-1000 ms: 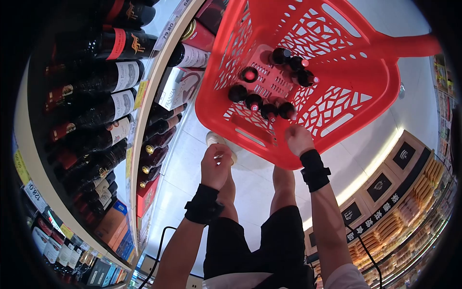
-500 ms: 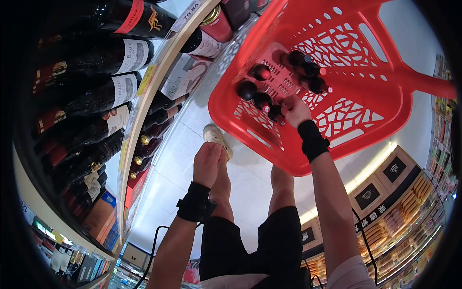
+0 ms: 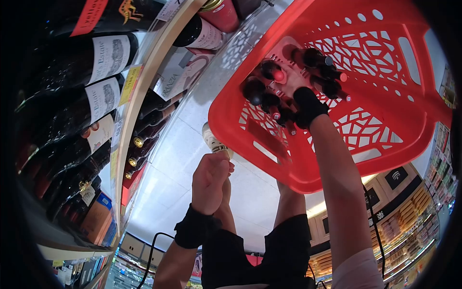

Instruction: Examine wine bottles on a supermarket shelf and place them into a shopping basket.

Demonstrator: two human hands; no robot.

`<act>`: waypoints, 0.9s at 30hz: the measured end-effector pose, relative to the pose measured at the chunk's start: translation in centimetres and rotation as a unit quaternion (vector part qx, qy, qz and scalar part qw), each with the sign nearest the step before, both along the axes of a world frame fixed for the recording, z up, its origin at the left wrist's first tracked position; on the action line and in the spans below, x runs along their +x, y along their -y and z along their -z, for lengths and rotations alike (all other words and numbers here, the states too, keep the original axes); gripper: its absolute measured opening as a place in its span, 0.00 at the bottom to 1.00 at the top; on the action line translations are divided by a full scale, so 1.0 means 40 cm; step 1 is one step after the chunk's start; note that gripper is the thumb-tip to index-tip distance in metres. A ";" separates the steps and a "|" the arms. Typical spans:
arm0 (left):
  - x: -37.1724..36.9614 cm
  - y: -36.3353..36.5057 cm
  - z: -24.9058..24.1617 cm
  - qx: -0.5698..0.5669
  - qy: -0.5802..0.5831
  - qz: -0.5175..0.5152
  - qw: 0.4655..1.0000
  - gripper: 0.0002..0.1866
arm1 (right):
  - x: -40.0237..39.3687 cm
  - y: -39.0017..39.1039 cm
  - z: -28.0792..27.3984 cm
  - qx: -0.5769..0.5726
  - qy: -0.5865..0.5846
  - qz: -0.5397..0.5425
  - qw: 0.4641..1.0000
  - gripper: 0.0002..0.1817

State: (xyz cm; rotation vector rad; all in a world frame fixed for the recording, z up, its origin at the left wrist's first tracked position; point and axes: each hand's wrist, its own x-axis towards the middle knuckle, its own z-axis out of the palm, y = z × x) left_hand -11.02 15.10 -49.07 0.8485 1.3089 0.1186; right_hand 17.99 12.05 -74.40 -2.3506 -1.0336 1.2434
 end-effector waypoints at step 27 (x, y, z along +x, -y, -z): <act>0.113 0.023 -0.036 0.022 0.079 0.029 0.996 0.08 | 0.045 0.088 -0.150 0.139 0.068 0.226 0.962 0.23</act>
